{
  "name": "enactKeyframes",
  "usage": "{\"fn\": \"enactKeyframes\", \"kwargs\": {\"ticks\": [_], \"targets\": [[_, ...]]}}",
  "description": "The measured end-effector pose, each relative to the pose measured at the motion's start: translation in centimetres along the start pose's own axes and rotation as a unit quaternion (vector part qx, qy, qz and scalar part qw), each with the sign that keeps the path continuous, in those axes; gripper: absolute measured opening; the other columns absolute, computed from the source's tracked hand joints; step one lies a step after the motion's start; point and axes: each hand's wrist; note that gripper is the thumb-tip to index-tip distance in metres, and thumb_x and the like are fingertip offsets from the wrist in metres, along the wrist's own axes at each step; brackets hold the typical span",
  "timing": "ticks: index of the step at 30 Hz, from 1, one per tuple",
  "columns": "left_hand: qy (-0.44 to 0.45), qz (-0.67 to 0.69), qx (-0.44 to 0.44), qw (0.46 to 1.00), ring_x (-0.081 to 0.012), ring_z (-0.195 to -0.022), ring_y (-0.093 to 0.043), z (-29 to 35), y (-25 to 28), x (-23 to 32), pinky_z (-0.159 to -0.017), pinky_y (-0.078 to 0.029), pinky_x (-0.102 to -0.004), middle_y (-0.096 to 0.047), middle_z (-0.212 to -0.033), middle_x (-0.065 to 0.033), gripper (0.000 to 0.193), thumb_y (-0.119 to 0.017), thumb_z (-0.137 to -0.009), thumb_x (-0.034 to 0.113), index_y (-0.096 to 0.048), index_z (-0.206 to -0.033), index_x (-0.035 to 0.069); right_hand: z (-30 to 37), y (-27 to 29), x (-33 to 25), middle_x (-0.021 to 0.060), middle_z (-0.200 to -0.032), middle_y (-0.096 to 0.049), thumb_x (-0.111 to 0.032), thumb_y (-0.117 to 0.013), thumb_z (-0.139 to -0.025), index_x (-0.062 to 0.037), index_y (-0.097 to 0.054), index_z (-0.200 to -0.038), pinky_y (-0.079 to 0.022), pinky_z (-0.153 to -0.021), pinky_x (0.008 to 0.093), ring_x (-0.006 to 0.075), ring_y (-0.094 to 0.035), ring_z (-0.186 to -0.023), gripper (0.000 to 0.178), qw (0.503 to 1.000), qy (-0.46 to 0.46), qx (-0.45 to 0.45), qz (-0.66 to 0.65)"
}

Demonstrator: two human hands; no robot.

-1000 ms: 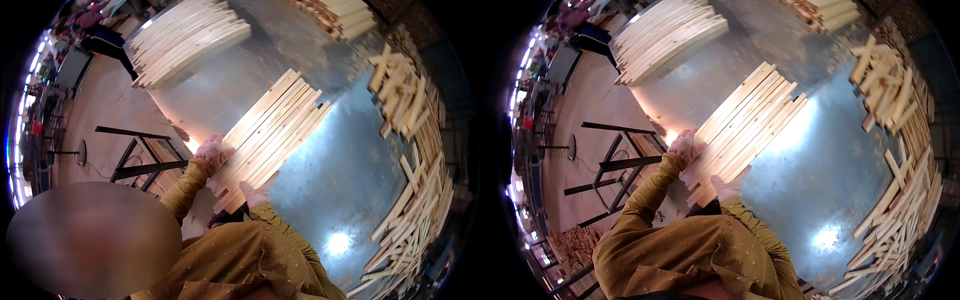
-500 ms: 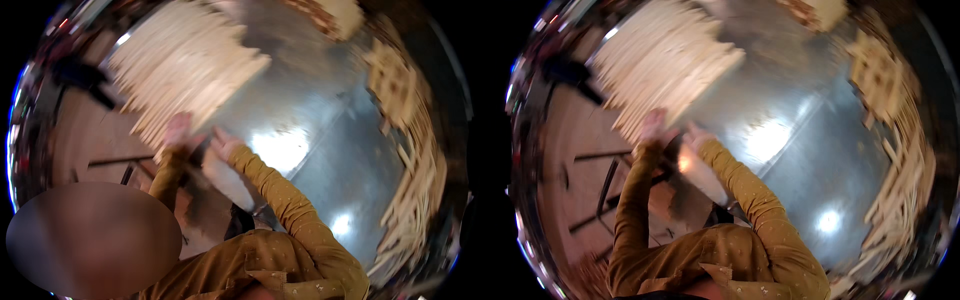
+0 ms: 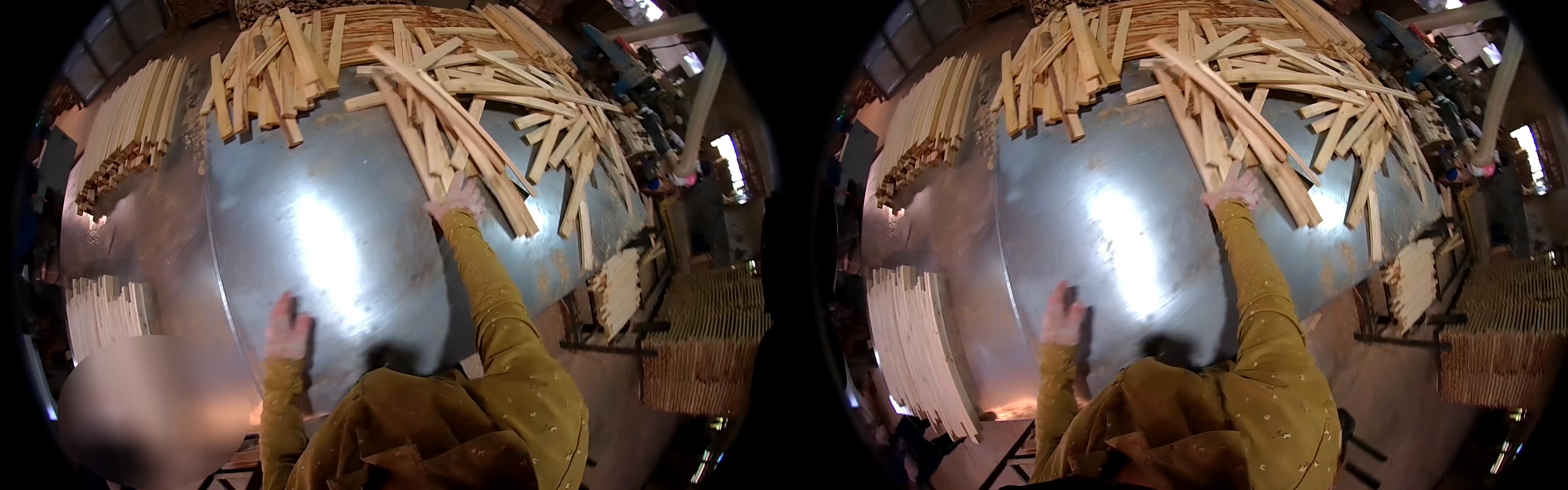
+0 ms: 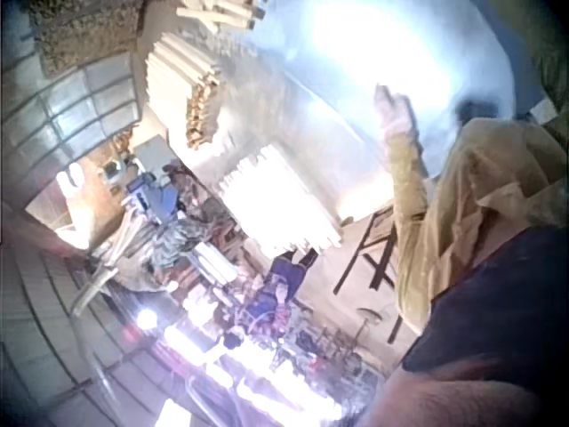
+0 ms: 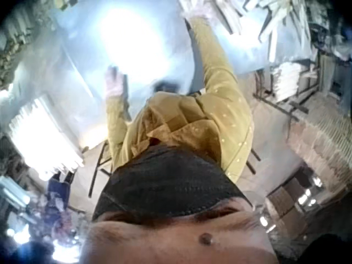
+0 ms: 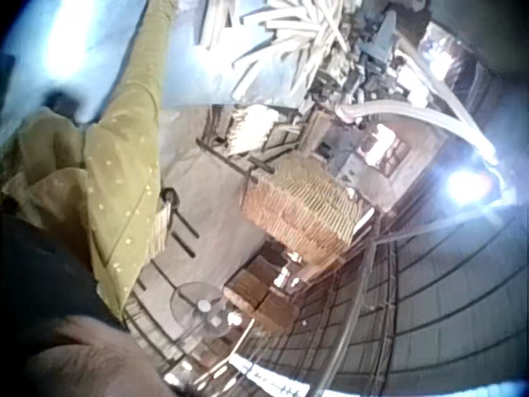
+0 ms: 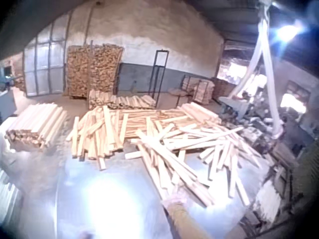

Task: The person sorts thin wooden strips on a metal table, picking them up individually or in small groups and arranging them into neat stacks. The person repeatedly moves wood from a scattered pile to an organized stack, occasionally adjusting the alignment of the pieces.

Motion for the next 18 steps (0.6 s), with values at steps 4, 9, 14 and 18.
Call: {"fn": "enactKeyframes", "kwargs": {"ticks": [4, 9, 14, 18], "targets": [[0.048, 0.198, -0.067, 0.977, -0.0259, -0.123, -0.055, -7.6, -13.6, 9.0, -0.106, -0.042, -0.0352, -0.057, -0.132, -0.0177, 0.058, -0.060, -0.094, 0.017, -0.040, -0.144, -0.006, -5.3, -1.3, 2.4, 0.0217, -0.142, -0.046, -0.059, -0.075, -0.075, -0.0128, -0.023, -0.153, -0.043, -0.105, 0.0488, 0.0386, -0.046, -0.131, 0.105, 0.971, 0.133, -0.182, -0.073], [0.067, 0.143, 0.150, 0.976, -0.0243, -0.110, -0.060, -16.6, -24.3, 12.0, -0.098, -0.046, -0.0333, -0.062, -0.124, -0.0171, 0.064, -0.067, -0.093, 0.025, -0.042, -0.145, -0.002, -6.2, -0.7, 7.4, 0.0232, -0.141, -0.047, -0.055, -0.068, -0.083, -0.0124, -0.025, -0.153, -0.041, -0.107, 0.0521, 0.0397, -0.047, -0.130, 0.093, 0.895, 0.373, -0.237, -0.053], [0.071, 0.059, 0.169, 0.981, -0.0272, -0.115, -0.060, -20.9, -25.6, 18.7, -0.101, -0.046, -0.0359, -0.061, -0.128, -0.0195, 0.065, -0.069, -0.091, 0.020, -0.041, -0.146, 0.000, -20.3, 2.1, 12.7, 0.0267, -0.139, -0.049, -0.053, -0.071, -0.082, -0.0092, -0.023, -0.155, -0.037, -0.112, 0.0461, 0.0355, -0.049, -0.131, 0.098, 0.925, 0.344, 0.133, -0.090], [-0.008, 0.135, 0.125, 0.983, -0.0260, -0.112, -0.061, -22.0, -28.4, 19.1, -0.098, -0.048, -0.0375, -0.062, -0.126, -0.0158, 0.065, -0.068, -0.092, 0.027, -0.043, -0.145, 0.001, -23.6, 2.7, 11.9, 0.0260, -0.127, -0.059, -0.042, -0.080, -0.076, -0.0051, -0.033, -0.150, -0.042, -0.108, 0.0435, 0.0376, -0.057, -0.119, 0.096, 0.907, 0.283, -0.173, -0.258]]}}
Point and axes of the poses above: each hand's wrist, its own z-axis away from the middle knuckle, its own y-axis out of the back of the hand, x = y × z
